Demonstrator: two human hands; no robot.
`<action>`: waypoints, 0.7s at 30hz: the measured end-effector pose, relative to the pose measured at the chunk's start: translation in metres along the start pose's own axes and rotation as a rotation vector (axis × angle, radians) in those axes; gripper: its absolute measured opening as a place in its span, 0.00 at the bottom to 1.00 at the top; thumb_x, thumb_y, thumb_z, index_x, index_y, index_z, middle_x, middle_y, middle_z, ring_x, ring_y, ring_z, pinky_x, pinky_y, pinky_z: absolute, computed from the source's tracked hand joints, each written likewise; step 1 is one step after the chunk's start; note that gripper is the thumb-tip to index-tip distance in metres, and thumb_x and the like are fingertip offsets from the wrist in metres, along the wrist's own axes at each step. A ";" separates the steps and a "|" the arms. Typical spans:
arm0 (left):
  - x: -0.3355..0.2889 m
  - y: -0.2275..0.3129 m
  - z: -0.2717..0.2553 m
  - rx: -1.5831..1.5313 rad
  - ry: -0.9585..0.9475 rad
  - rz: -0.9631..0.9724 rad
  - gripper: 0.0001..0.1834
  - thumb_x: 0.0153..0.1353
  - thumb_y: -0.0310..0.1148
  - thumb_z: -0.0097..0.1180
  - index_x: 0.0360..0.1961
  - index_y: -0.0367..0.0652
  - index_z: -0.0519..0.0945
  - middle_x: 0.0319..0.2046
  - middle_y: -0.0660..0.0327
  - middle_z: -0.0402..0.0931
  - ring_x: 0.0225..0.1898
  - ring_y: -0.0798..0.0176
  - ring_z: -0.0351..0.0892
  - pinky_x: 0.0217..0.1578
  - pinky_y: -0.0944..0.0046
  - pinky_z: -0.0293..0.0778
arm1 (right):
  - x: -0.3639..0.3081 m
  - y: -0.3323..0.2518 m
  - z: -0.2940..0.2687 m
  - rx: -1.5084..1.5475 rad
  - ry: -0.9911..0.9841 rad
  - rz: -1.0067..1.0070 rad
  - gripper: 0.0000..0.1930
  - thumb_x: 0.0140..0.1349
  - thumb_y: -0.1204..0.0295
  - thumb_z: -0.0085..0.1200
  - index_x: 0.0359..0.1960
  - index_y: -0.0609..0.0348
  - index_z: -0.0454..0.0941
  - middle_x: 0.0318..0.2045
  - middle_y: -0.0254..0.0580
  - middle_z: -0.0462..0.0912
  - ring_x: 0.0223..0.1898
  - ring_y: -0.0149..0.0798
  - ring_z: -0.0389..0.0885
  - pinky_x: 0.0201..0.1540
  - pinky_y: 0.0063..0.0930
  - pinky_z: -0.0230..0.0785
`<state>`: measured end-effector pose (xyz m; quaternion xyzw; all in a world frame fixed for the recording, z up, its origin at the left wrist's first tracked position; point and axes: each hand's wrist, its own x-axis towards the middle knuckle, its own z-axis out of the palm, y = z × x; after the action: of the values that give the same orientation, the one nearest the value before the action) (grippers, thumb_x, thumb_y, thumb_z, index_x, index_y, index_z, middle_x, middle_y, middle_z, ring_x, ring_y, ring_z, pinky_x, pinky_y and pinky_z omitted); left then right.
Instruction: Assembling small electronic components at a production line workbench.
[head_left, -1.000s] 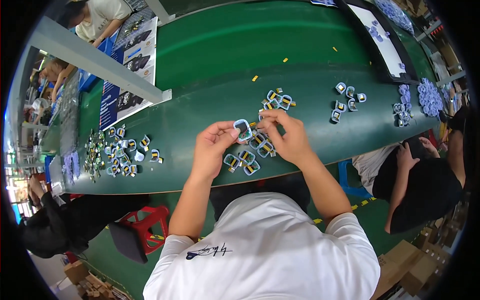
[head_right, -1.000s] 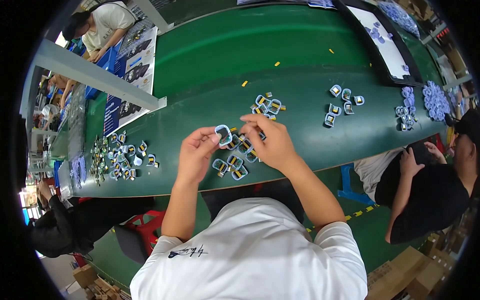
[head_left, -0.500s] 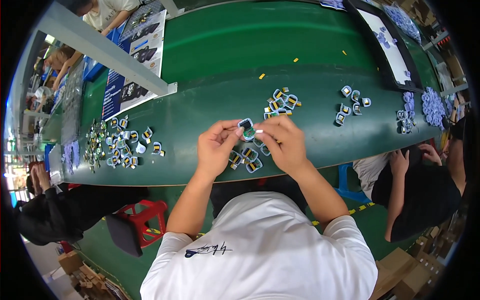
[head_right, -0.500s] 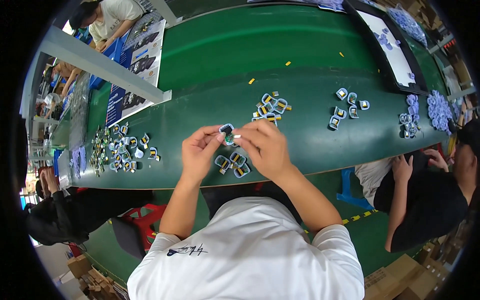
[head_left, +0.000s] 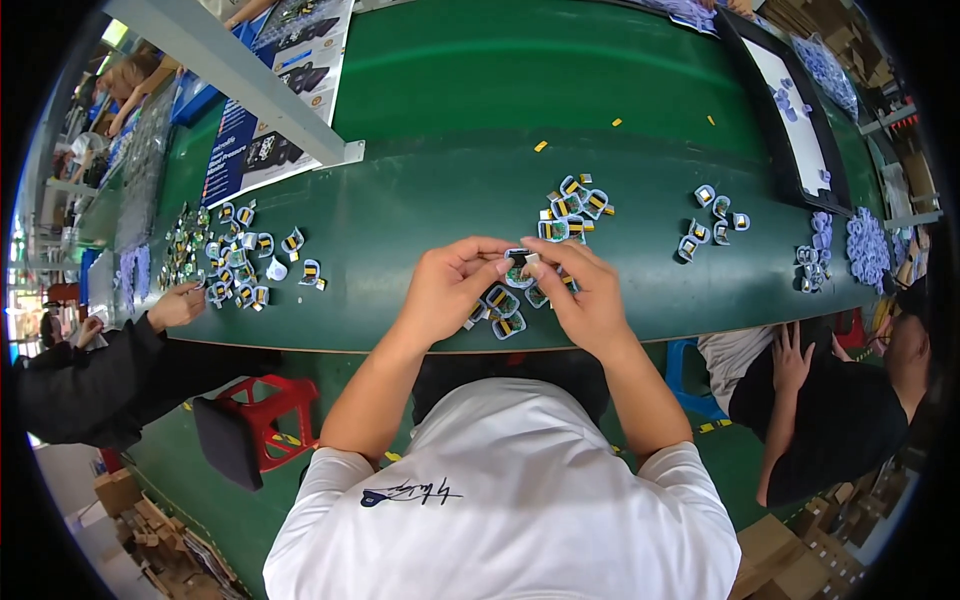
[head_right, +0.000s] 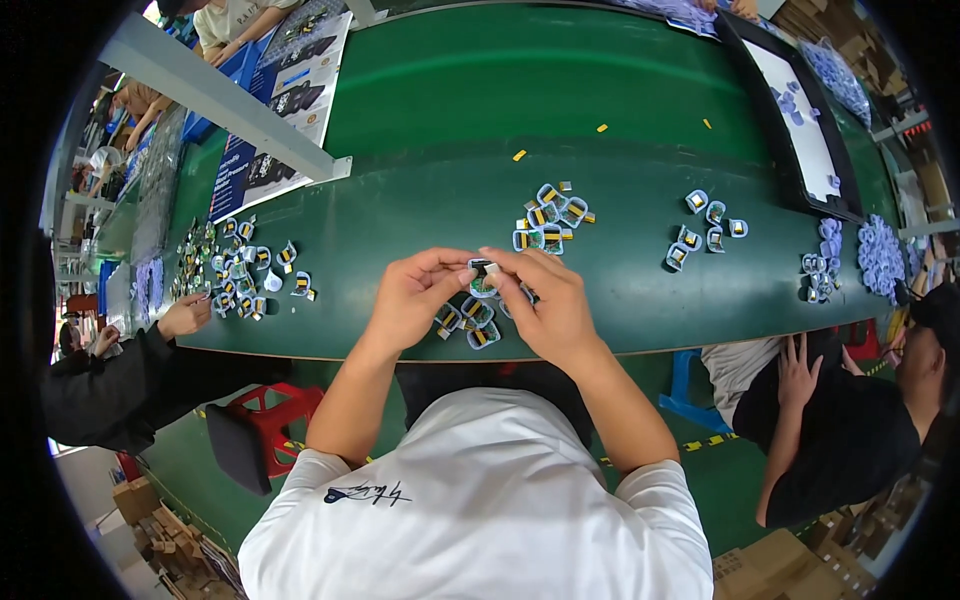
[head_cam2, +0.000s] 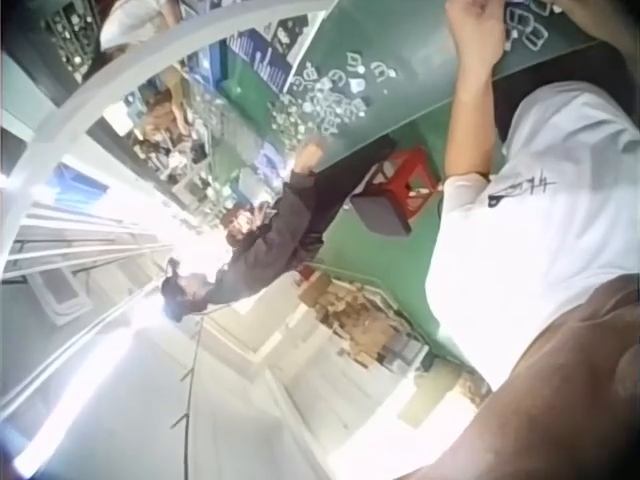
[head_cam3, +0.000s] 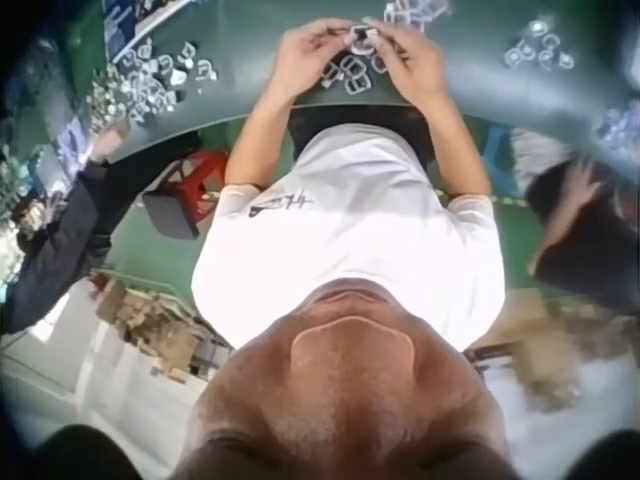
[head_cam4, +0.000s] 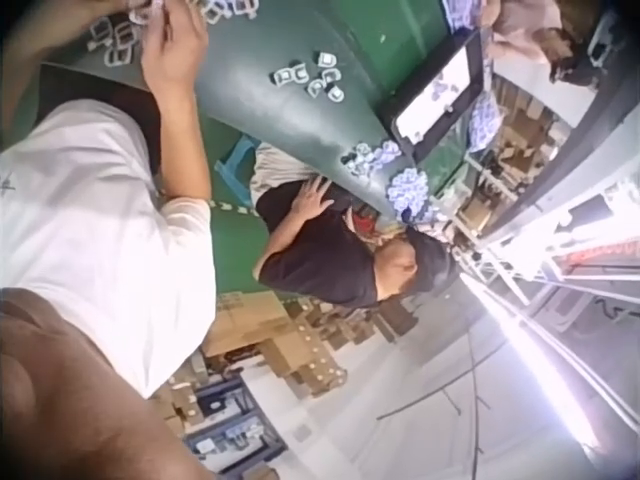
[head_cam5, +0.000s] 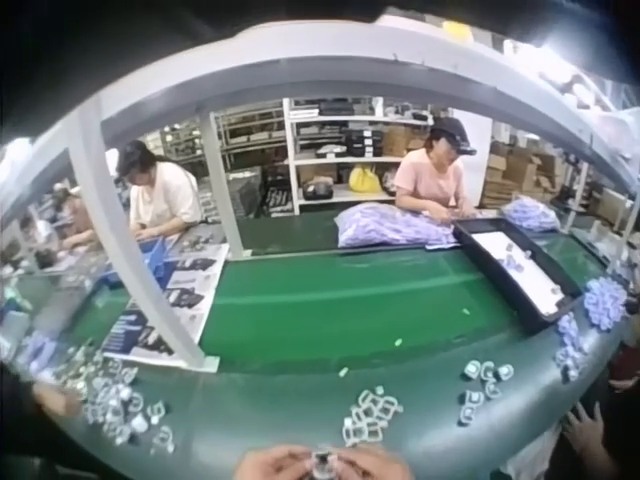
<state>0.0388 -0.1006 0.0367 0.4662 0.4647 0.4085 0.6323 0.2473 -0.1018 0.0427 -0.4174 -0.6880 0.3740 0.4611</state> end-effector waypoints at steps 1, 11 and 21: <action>0.001 0.000 0.000 0.022 -0.006 -0.008 0.12 0.73 0.20 0.59 0.55 0.30 0.83 0.48 0.56 0.87 0.48 0.68 0.85 0.52 0.67 0.81 | 0.000 -0.001 0.000 -0.043 0.023 0.000 0.11 0.64 0.80 0.64 0.48 0.57 0.84 0.35 0.39 0.88 0.33 0.40 0.83 0.42 0.33 0.70; -0.003 0.007 -0.003 0.066 -0.030 -0.007 0.14 0.72 0.20 0.59 0.57 0.31 0.84 0.48 0.56 0.88 0.48 0.69 0.85 0.52 0.68 0.81 | 0.005 -0.002 -0.011 -0.308 0.013 -0.182 0.09 0.55 0.77 0.72 0.38 0.54 0.88 0.35 0.35 0.90 0.35 0.37 0.83 0.41 0.32 0.66; -0.001 0.005 0.000 0.140 -0.016 -0.004 0.14 0.72 0.20 0.59 0.57 0.31 0.85 0.47 0.57 0.88 0.47 0.69 0.85 0.50 0.68 0.82 | 0.007 -0.001 -0.001 -0.432 0.035 -0.284 0.06 0.55 0.73 0.73 0.34 0.49 0.90 0.35 0.25 0.86 0.37 0.35 0.78 0.42 0.33 0.61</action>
<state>0.0377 -0.1007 0.0420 0.5117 0.4882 0.3701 0.6023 0.2462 -0.0954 0.0463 -0.4117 -0.7956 0.1426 0.4209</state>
